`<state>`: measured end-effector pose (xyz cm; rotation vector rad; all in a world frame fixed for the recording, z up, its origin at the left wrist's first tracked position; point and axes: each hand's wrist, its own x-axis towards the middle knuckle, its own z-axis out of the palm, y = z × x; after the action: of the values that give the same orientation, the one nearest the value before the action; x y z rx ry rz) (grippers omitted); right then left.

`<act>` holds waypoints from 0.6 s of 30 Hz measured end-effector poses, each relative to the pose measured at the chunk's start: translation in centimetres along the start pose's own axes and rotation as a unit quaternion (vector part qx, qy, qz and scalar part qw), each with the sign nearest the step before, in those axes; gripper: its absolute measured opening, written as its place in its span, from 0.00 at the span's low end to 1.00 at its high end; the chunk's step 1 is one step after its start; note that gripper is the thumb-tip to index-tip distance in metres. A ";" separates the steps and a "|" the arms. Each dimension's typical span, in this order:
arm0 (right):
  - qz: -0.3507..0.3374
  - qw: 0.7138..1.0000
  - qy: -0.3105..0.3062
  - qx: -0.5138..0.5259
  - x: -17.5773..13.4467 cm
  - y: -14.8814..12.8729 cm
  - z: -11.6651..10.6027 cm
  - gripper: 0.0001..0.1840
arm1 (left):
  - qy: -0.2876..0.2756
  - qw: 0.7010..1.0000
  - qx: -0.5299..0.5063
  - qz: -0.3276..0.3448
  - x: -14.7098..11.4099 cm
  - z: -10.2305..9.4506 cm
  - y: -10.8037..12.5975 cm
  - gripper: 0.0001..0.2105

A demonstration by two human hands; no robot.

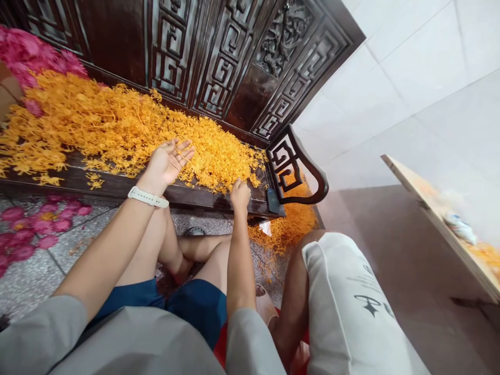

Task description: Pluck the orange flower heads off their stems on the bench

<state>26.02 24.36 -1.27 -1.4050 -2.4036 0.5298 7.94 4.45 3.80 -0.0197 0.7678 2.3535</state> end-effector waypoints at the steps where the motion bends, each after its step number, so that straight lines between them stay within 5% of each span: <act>1: -0.001 1.000 0.012 -0.006 0.1 0.0 0.0 0.23 | -0.007 1.000 0.004 -0.003 -0.2 0.1 -0.1 0.03; 5: 0.010 1.000 0.028 0.006 0.1 0.4 0.1 0.27 | -0.021 1.000 0.016 -0.015 -0.7 0.6 -0.4 0.04; 8: -0.032 0.990 0.023 0.137 -0.7 0.1 0.1 0.23 | -0.036 0.999 0.032 -0.014 -1.0 0.9 -0.7 0.02; 14: -0.148 0.886 -0.146 0.415 -4.5 -3.9 -0.4 0.30 | -0.068 0.991 0.115 -0.019 -1.9 1.5 -1.4 0.06; 18: -0.192 0.888 -0.129 0.399 -6.0 -5.8 -0.2 0.19 | -0.091 0.984 0.151 0.001 -2.2 1.7 -1.8 0.07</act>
<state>24.54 16.50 1.16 -0.5127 -2.1248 1.4416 11.05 5.17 4.73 0.3201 1.0215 2.1798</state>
